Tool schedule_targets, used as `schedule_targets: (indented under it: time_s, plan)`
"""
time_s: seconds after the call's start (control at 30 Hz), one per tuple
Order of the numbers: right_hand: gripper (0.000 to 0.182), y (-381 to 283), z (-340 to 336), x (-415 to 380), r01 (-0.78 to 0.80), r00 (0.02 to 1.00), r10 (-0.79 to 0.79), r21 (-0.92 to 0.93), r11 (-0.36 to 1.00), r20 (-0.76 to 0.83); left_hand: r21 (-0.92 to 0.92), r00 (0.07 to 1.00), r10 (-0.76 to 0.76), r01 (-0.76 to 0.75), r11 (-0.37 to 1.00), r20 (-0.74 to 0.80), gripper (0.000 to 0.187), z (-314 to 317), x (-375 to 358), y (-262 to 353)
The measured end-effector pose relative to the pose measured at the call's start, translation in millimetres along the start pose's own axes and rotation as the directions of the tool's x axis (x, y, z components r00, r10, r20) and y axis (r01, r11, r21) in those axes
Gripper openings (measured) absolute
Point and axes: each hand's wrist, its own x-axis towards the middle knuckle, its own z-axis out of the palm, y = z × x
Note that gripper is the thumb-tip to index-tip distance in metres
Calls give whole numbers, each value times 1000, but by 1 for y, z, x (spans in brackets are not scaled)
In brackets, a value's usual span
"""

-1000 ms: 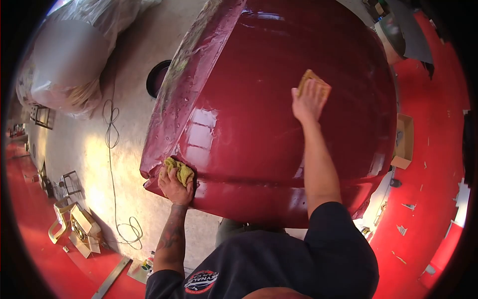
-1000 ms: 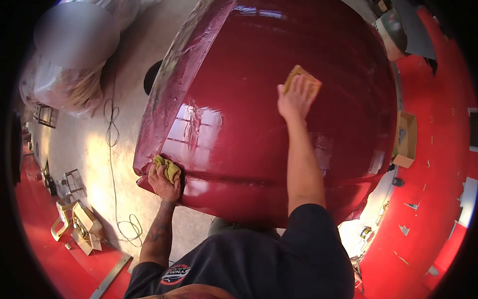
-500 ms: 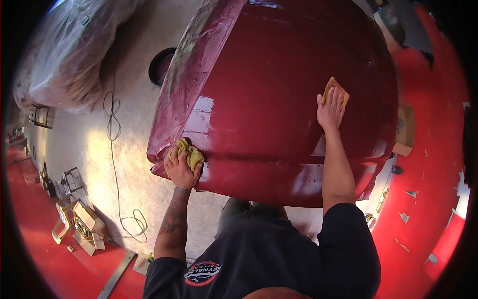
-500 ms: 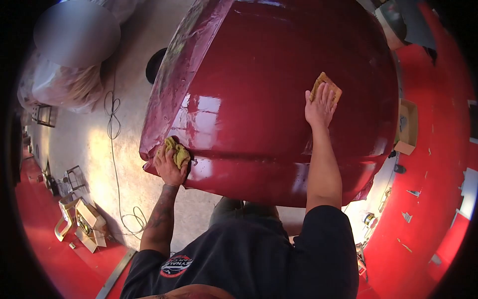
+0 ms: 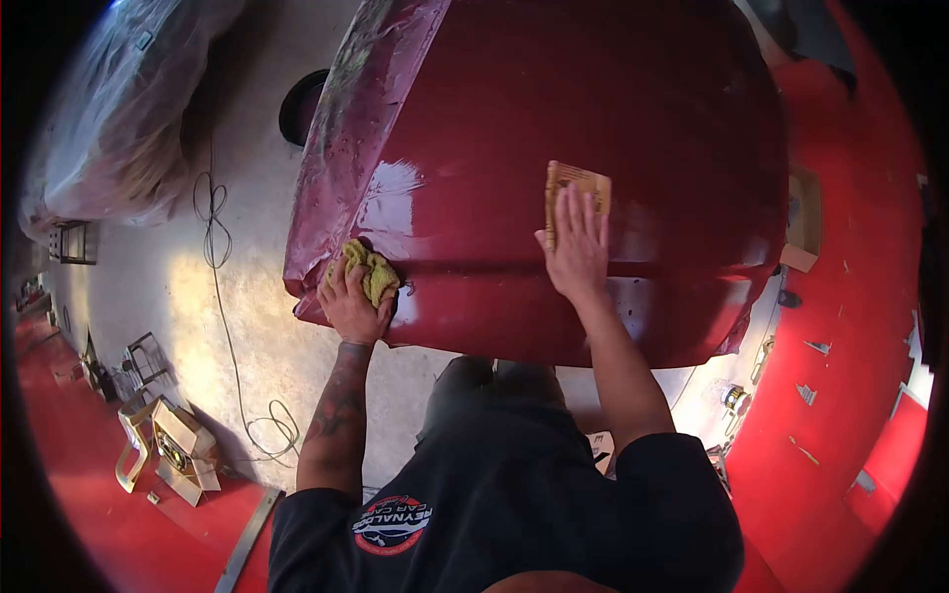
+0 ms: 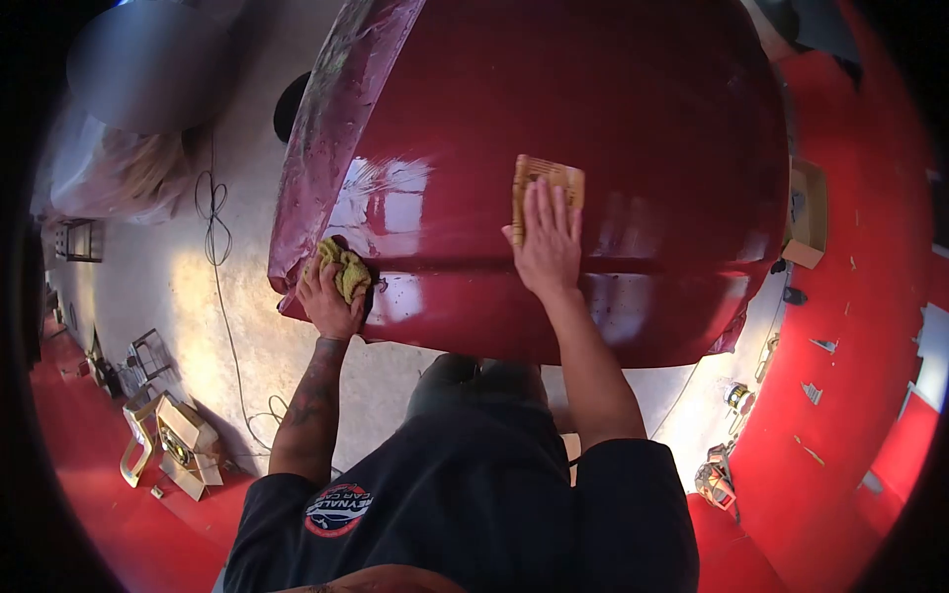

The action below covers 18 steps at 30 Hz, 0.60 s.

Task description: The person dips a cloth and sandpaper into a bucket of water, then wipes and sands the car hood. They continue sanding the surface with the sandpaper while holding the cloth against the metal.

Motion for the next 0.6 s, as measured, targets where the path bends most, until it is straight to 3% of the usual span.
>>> schedule_targets:
  time_s: [0.07,0.13,0.17,0.23,0.27,0.33,0.37,0.4,0.47,0.57,0.6]
  plan:
    - [75,102,0,-9,-425,905,424,-41,904,-31,-21,1000,-3,4,1000,15,58,-1,1,2]
    - [75,141,-6,-10,-621,783,621,9,784,-33,-2,1000,-10,10,1000,3,58,0,1,2]
    - [75,132,7,-7,-627,778,626,-19,779,-45,12,1000,-14,14,1000,27,59,-1,1,2]
    - [75,46,14,-4,-354,931,346,-55,933,-117,9,1000,-11,11,1000,21,60,0,-1,2]
    - [74,-15,9,-7,-198,979,197,-9,980,-60,13,1000,-11,11,1000,10,60,1,0,1]
    - [69,-112,21,-29,153,987,-161,282,947,6,-4,1000,29,-29,1000,11,62,3,-3,-4]
    - [67,-143,34,-43,297,951,-308,295,908,-11,7,999,40,-40,999,-6,63,5,-5,-7]
    - [66,-155,35,-51,366,928,-372,157,917,10,18,998,52,-51,999,-30,64,8,-4,-9]
    - [65,-125,34,-47,400,915,-404,128,907,1,33,996,87,-87,996,-10,65,8,-6,-12]
    - [67,-22,7,-44,76,997,-75,235,969,-13,17,998,64,-64,998,-19,64,5,-2,-8]
    - [69,23,4,-44,-49,999,51,99,994,-12,15,997,71,-71,997,-17,64,5,-3,-8]
